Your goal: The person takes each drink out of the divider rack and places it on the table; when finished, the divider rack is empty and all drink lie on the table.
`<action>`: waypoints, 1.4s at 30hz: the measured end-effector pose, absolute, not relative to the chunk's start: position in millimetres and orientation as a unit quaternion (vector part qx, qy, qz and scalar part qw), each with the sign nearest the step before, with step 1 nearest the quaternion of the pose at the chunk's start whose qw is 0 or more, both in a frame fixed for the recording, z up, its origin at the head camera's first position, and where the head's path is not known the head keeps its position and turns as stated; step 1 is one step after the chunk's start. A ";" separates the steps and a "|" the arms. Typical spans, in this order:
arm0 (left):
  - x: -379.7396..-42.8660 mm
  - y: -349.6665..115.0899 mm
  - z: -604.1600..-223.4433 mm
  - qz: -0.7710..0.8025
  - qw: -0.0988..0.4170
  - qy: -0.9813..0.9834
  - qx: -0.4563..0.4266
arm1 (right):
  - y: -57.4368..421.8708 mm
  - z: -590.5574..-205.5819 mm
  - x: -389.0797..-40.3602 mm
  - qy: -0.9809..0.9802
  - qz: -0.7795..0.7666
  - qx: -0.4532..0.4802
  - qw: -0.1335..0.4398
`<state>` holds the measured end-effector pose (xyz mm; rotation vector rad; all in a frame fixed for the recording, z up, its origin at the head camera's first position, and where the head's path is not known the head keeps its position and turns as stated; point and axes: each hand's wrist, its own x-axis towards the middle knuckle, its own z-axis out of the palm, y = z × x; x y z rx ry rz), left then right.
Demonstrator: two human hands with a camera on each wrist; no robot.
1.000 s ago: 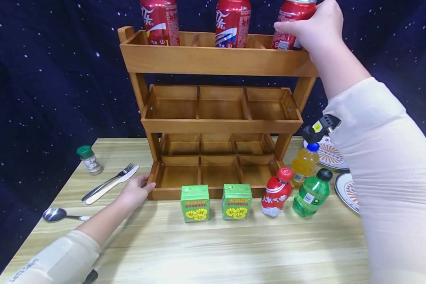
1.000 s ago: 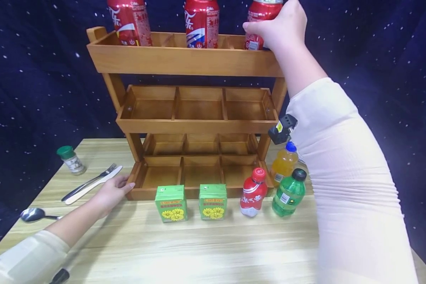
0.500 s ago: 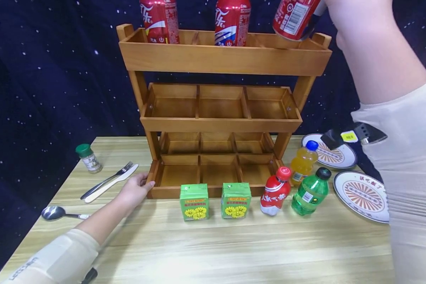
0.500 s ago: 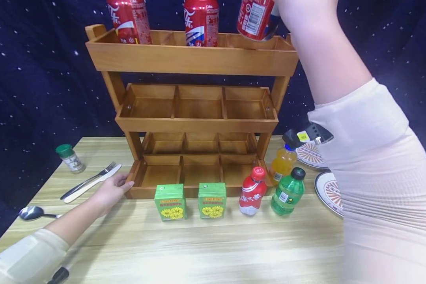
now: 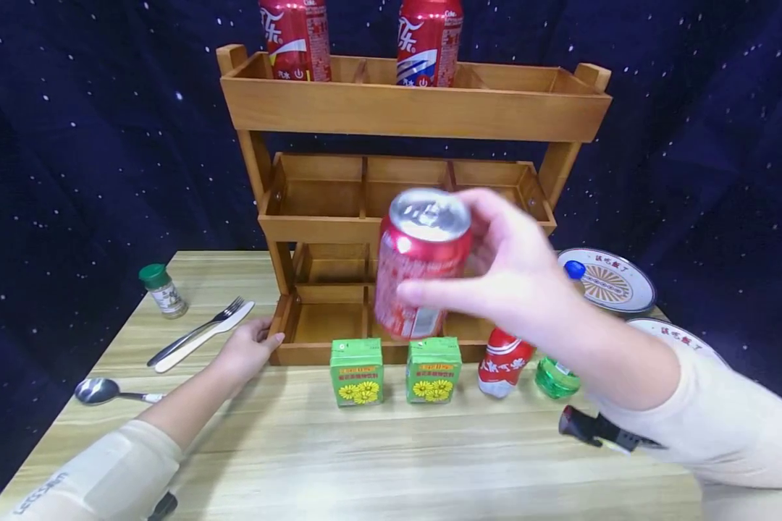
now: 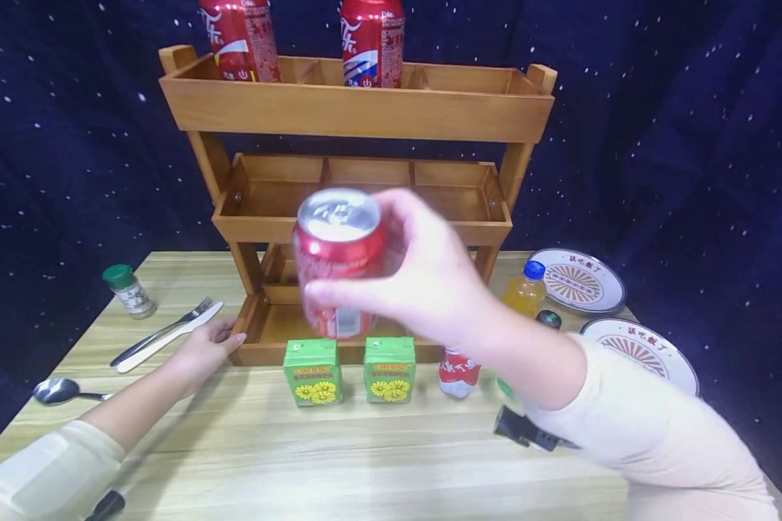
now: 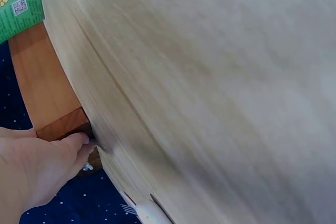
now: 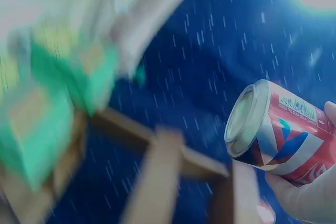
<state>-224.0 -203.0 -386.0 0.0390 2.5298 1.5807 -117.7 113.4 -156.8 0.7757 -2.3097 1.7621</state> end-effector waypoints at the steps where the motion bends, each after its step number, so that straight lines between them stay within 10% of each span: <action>1: -223.9 -203.0 -386.3 0.528 0.080 0.846 0.011 | 109.1 -170.4 -117.3 -0.764 0.586 0.267 0.037; 7: -224.4 -202.2 -388.6 0.531 0.086 0.843 0.007 | 73.7 -248.1 -117.0 -0.762 0.554 0.327 -0.072; 16: -225.9 -199.9 -387.9 0.525 0.062 0.848 0.013 | 18.7 -319.9 -128.5 -0.798 0.476 0.364 -0.068; 42: -222.3 -203.3 -384.5 0.571 0.086 0.817 0.012 | -41.2 -359.9 -157.4 -0.862 0.439 0.251 -0.022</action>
